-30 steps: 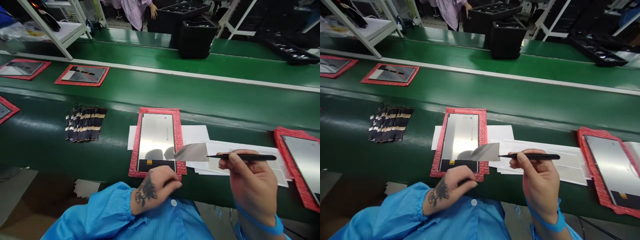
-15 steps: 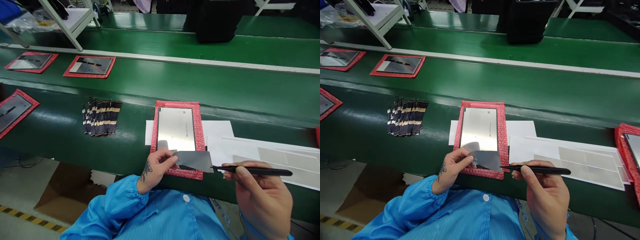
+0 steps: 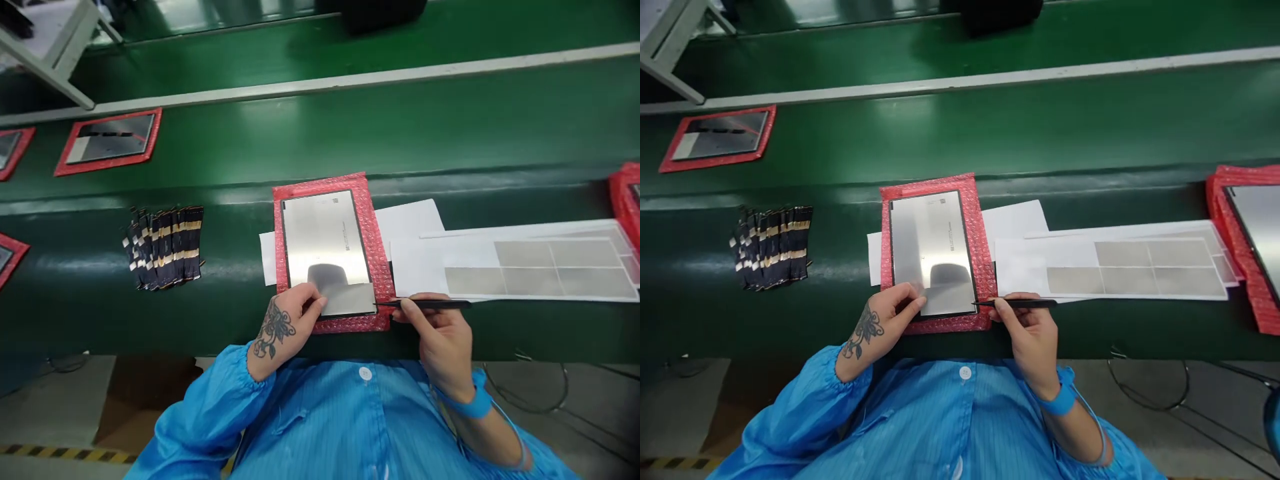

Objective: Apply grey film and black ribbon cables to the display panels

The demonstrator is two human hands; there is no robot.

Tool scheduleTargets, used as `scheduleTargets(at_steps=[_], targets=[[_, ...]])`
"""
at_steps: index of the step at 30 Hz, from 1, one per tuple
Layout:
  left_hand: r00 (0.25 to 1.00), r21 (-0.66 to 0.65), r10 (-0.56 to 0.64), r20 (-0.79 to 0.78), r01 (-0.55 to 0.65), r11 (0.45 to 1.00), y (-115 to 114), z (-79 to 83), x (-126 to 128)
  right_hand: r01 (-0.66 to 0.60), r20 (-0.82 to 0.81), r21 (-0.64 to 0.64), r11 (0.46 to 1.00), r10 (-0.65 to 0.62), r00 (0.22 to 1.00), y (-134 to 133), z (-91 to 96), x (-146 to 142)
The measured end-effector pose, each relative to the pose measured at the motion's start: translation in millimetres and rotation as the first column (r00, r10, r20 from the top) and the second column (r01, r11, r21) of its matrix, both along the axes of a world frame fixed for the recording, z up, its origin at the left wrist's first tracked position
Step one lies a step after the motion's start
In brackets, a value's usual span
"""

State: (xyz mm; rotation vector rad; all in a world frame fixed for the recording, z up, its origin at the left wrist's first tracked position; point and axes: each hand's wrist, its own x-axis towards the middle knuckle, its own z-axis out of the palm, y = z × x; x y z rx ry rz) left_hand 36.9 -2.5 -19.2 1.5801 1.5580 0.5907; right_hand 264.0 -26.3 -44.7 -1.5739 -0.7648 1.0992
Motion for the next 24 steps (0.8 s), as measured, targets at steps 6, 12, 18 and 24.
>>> scheduleTargets(at_steps=[6,12,18,24], targets=[[0.985,0.068,-0.074,-0.157,0.086,0.994,-3.9,-2.8,4.0,-0.002,-0.014,-0.006,1.000,0.002,1.000,-7.6,-5.1,-3.1],[0.974,0.104,-0.076,-0.215,0.100,0.990,-7.6,-4.4,6.1,-0.013,-0.001,0.011,1.000,0.013,1.000,-12.3,-13.3,-2.1],[0.965,0.129,-0.088,-0.247,0.123,0.984,-9.8,-6.3,6.8,-0.044,0.042,0.042,0.998,0.043,0.998,-15.8,-17.7,-0.2],[0.958,0.132,-0.096,-0.269,0.136,0.982,-10.5,-5.1,8.2,-0.059,0.079,0.049,0.997,0.055,0.995,-17.0,-20.0,-0.5]])
